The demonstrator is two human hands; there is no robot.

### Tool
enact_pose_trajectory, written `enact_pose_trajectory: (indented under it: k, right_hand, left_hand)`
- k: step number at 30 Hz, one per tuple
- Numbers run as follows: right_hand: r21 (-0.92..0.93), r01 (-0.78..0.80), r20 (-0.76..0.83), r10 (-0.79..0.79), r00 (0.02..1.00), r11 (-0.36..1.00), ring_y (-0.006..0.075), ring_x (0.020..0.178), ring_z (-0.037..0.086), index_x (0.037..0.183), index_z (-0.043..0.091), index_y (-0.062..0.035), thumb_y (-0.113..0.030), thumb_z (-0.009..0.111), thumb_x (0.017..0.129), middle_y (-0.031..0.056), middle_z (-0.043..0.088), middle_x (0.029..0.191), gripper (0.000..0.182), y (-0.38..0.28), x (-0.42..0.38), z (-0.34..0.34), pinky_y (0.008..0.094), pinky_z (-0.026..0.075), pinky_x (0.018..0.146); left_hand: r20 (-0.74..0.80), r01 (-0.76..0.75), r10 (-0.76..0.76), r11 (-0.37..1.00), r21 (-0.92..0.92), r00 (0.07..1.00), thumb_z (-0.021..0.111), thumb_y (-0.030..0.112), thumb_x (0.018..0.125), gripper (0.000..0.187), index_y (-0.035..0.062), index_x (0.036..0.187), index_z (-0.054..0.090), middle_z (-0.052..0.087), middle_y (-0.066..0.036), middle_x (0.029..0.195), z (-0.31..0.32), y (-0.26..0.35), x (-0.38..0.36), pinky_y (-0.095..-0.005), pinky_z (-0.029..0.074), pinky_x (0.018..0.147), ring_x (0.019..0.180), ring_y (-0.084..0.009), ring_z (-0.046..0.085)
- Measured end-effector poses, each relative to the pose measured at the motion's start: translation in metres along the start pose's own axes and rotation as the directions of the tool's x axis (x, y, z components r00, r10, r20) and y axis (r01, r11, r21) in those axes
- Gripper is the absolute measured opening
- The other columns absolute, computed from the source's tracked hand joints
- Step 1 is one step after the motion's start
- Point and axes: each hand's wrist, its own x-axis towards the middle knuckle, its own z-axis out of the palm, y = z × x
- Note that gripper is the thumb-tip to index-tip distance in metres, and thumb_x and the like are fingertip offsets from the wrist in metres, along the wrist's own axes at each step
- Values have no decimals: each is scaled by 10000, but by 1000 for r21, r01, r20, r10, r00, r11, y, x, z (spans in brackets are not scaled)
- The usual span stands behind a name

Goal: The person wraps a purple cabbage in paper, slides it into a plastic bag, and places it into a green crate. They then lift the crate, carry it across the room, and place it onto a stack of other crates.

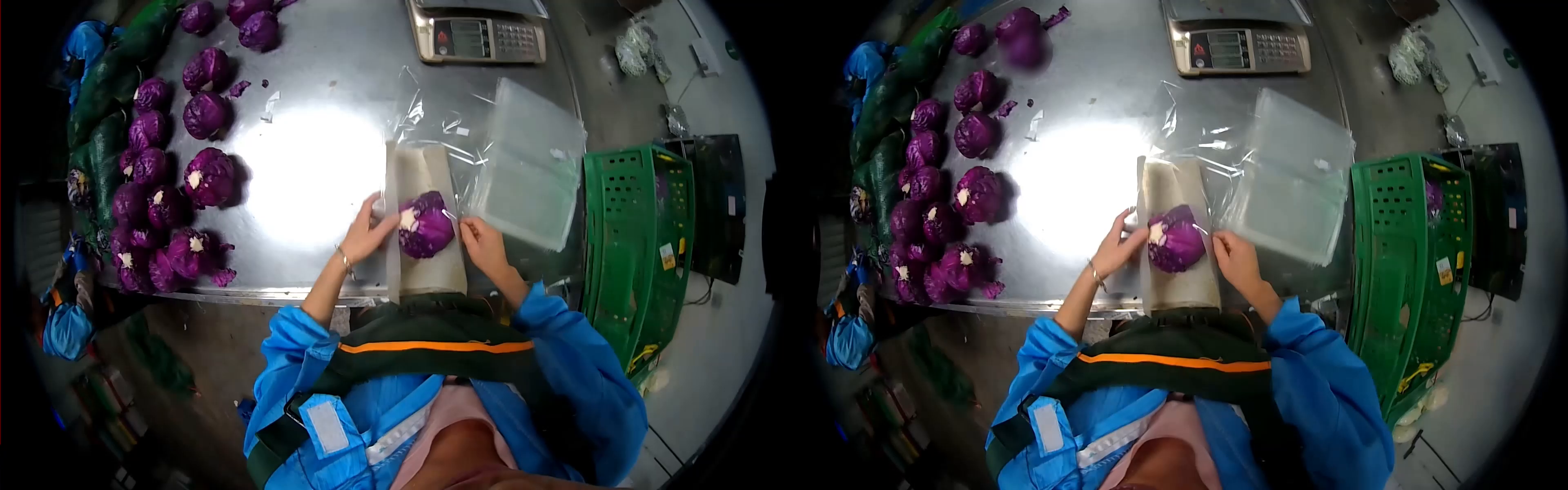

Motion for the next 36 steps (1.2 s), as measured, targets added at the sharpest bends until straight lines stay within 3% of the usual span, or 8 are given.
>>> enact_pose_trajectory:
  k: [3,11,16,19,23,26,29,36]
  right_hand:
    - [-35,84,-161,-88,983,996,299,669,583,863,572,-15,-92,560,835,160,580,768,82,-17,4,9,334,447,588]
    - [-235,131,-108,-160,981,963,382,707,546,846,527,-21,-85,548,833,182,553,781,69,-14,-56,6,393,443,598]
    - [96,-82,-119,94,988,992,401,764,560,970,504,-15,-78,523,849,204,581,865,138,-12,-61,18,415,450,610]
    - [41,54,-45,-52,998,998,428,787,553,1038,474,-11,-90,506,856,240,580,875,201,13,-33,26,446,450,627]
    - [-346,84,122,-44,992,934,476,767,520,1019,490,-10,-62,459,863,283,548,758,167,29,-63,23,497,434,646]
    - [-356,285,-2,-305,952,890,212,513,588,962,526,-2,-108,460,908,148,561,627,135,33,-82,21,305,473,490]
    - [220,-166,59,157,986,961,200,476,563,900,532,0,-131,491,901,124,565,605,138,-18,-68,9,322,435,447]
    - [567,-31,24,21,999,823,80,372,427,771,554,-5,-185,503,881,51,523,531,216,-144,-10,-54,210,321,376]
  left_hand:
    - [67,215,-214,976,-13,975,446,384,923,387,13,1028,477,548,-136,632,-4,24,24,-310,454,486,548,-221,572]
    - [-159,-94,196,865,493,968,446,235,914,225,61,826,558,567,-214,685,32,-42,-65,-495,435,571,647,-417,557]
    - [-237,-335,453,849,408,859,465,154,902,201,66,1060,552,559,-208,705,26,-35,-79,-468,434,569,637,-428,543]
    - [-275,-68,138,966,249,951,482,131,879,350,67,1222,465,584,-229,931,18,-2,-53,-453,461,621,731,-385,574]
    - [-56,-343,416,813,471,908,492,76,852,446,85,1290,411,599,-214,947,28,-25,-65,-432,479,628,733,-366,591]
    - [-41,-437,511,773,460,859,491,23,839,453,110,1280,435,615,-178,991,34,-30,-97,-398,501,634,775,-351,614]
    - [-135,-451,540,795,406,831,501,19,837,405,114,1231,490,622,-149,1019,29,10,-84,-364,512,636,817,-342,625]
    - [-274,-498,539,842,208,797,504,54,883,196,50,1059,592,666,-126,855,-32,161,-52,-252,475,561,632,-173,645]
